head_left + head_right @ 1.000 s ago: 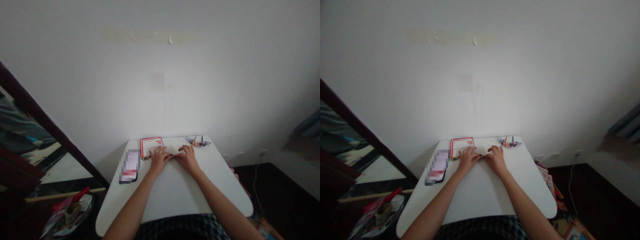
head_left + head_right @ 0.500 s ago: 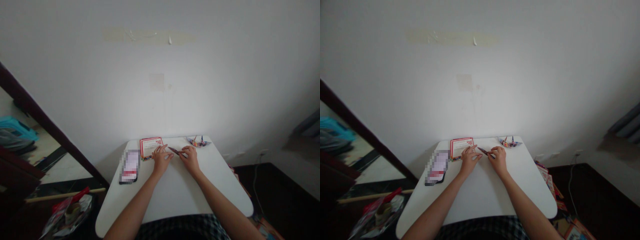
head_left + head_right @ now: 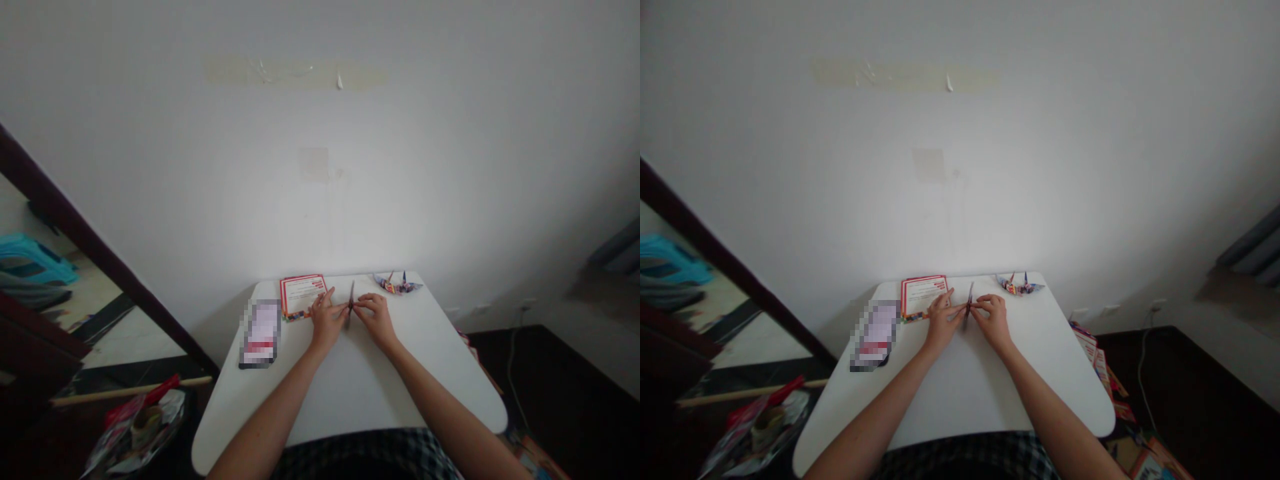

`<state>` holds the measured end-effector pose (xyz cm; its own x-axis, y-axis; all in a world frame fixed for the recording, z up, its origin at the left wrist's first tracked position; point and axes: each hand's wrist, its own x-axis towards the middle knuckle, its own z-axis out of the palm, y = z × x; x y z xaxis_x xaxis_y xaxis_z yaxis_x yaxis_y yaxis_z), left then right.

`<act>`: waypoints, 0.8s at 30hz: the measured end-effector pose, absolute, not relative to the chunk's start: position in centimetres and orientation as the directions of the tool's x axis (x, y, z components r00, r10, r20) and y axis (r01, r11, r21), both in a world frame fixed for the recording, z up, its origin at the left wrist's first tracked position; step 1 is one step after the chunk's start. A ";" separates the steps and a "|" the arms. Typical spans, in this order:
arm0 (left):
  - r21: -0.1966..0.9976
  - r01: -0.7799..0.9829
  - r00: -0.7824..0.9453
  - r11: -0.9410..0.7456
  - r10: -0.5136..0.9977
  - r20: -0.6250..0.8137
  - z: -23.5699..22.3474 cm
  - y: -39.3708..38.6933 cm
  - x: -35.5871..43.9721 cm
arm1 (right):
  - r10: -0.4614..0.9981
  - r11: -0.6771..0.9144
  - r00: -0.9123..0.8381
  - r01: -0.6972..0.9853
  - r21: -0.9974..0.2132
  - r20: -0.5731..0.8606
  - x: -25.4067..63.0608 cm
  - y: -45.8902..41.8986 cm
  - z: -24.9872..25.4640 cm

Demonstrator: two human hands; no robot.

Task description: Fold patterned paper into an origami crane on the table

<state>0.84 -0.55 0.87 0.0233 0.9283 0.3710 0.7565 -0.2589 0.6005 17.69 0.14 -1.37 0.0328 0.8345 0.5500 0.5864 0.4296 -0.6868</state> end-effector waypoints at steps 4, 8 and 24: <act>0.596 0.752 0.027 -0.280 0.918 0.397 0.4 -0.3 0.8 | 0.840 0.428 0.055 0.546 -0.720 0.540 17.7 0.5 -1.7; 0.594 0.749 0.019 -0.294 0.906 0.424 0.0 0.0 0.7 | 0.846 0.421 0.073 0.515 -0.746 0.528 17.7 0.7 -1.8; 0.625 0.718 0.001 -0.308 0.897 0.441 0.1 0.0 0.7 | 0.890 0.389 0.052 0.431 -0.814 0.453 18.0 1.0 -1.6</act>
<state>0.71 -0.01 0.08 0.0012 0.8975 0.4411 0.7177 -0.3079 0.6246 17.97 0.99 -1.56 0.0520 0.8900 0.4530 0.4310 0.3892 -0.8141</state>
